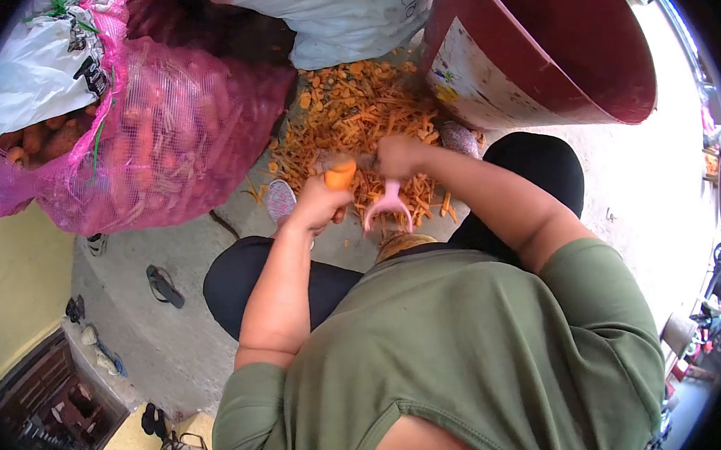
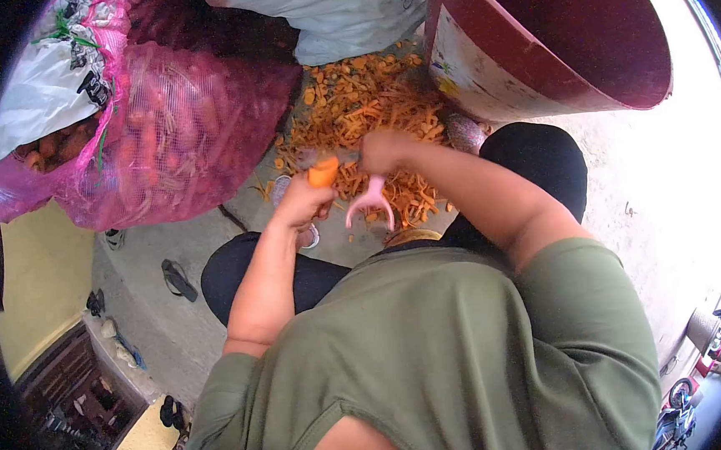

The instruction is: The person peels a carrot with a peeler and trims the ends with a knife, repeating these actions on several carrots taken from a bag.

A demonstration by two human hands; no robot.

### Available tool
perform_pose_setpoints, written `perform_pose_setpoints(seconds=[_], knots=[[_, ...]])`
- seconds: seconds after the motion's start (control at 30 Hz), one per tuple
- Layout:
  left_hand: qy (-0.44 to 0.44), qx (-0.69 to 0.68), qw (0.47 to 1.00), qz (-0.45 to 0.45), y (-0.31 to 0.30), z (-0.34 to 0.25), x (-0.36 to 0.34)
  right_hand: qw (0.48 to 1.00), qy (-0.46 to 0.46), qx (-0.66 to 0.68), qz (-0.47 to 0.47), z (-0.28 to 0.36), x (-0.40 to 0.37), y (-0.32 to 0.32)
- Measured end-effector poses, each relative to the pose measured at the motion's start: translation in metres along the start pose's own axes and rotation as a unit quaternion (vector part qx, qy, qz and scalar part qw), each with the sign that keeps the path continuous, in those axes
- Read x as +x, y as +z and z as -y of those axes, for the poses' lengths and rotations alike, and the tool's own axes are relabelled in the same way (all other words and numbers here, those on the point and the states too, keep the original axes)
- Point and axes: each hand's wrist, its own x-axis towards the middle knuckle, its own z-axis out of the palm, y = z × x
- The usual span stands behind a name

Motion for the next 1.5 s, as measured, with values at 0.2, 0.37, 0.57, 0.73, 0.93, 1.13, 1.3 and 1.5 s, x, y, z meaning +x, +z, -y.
perform_pose_setpoints(seconds=[0.2,0.37,0.57,0.73,0.93,1.13,1.3,1.5], knots=[[0.096,-0.085,0.991,-0.024,-0.008,-0.006,-0.001,0.996,0.018,-0.077,0.036,-0.007,-0.013,-0.036],[0.11,-0.072,0.989,-0.064,-0.001,-0.006,-0.001,0.989,-0.134,-0.055,-0.002,0.038,-0.026,-0.053],[0.001,0.023,0.997,-0.072,-0.012,0.001,0.008,0.997,-0.016,0.061,0.043,0.095,-0.056,-0.077],[0.031,0.034,0.996,-0.07,0.001,-0.012,0.0,0.998,0.003,0.043,0.037,0.102,-0.06,-0.076],[-0.017,0.089,0.994,-0.068,-0.005,0.005,0.007,0.998,0.037,0.006,0.041,0.085,-0.047,-0.07],[0.051,0.098,0.99,-0.087,-0.009,0.0,0.004,0.98,-0.112,-0.166,0.013,0.004,-0.015,-0.056],[0.021,0.002,0.998,-0.053,-0.004,-0.009,0.003,0.997,0.024,0.076,0.026,0.087,-0.045,-0.07],[0.036,-0.106,0.993,0.024,-0.001,-0.009,-0.003,0.992,-0.019,0.105,0.066,0.097,-0.051,-0.074]])
